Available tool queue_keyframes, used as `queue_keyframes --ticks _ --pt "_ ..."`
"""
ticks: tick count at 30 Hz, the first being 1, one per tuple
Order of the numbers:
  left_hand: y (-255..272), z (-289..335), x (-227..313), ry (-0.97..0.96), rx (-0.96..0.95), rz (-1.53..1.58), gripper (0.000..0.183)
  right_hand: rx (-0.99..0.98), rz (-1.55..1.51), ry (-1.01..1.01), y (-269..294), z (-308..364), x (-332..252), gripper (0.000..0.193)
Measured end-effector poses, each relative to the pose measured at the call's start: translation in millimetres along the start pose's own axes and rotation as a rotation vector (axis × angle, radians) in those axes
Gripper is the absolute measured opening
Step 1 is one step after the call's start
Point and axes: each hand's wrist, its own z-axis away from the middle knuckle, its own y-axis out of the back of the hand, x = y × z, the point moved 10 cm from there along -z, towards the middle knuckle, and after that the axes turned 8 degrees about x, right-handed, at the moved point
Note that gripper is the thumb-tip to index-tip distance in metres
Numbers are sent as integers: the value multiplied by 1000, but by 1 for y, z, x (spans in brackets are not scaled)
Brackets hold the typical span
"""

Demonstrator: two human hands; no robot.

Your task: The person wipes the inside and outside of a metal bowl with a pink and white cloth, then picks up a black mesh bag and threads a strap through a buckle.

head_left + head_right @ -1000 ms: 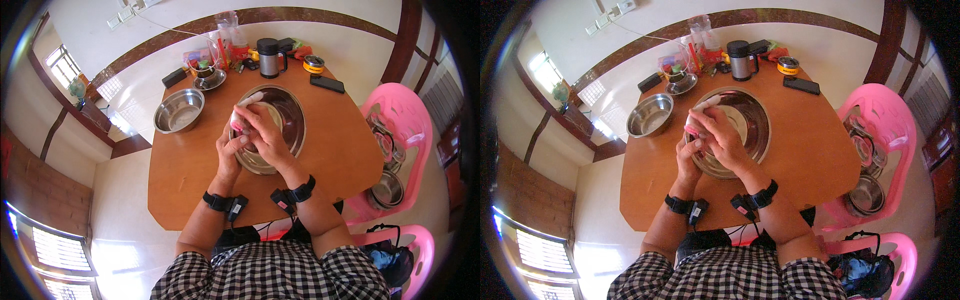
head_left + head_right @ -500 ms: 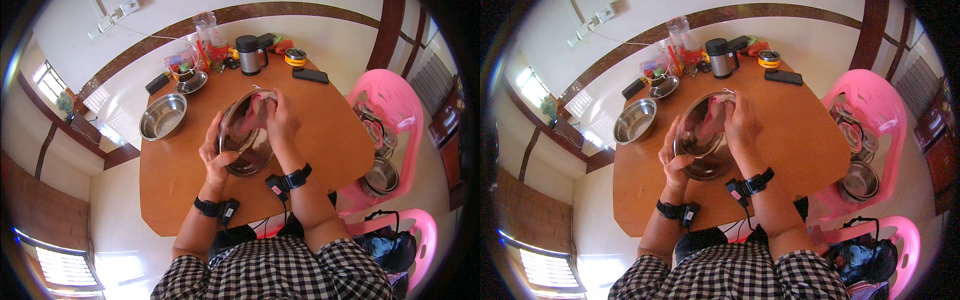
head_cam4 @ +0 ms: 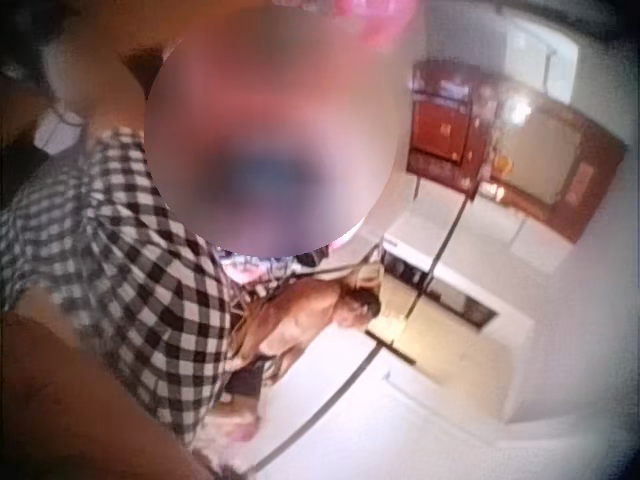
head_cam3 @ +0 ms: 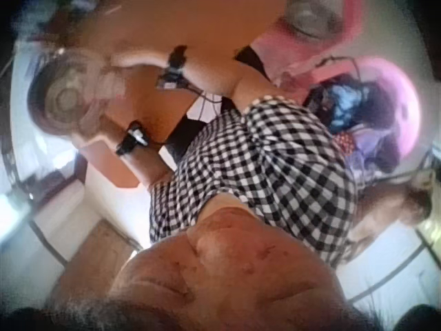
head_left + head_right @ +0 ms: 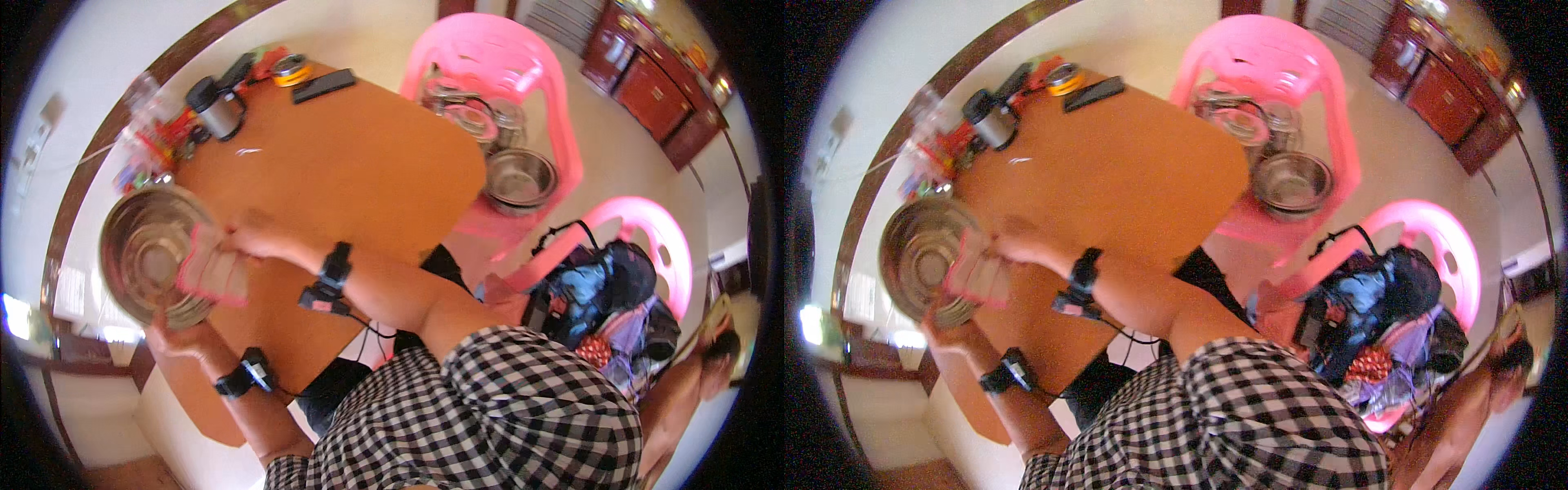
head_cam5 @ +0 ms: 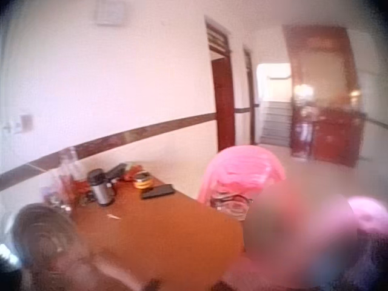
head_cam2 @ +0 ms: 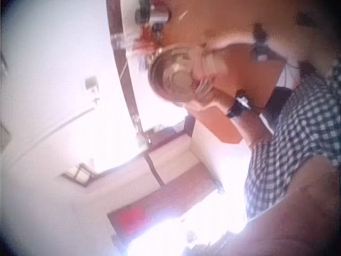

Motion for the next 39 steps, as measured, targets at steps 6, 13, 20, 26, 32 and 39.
queue_keyframes --ticks 6,13,20,26,32,39 --pt "0 -3 10 197 460 102 50 80 394 221 -6 -12 12 26" --pt "-52 44 -16 595 290 155 71 562 -416 208 75 -12 -11 36" --pt "-44 45 -40 477 286 2 60 584 -207 233 78 4 -26 44" --pt "-75 56 -22 495 171 15 61 373 -219 -52 43 -18 13 34" --pt "-93 62 -26 543 11 170 80 537 -480 -26 59 -7 1 29" --pt "-79 70 -82 870 -224 66 68 715 -997 102 153 49 -32 20"
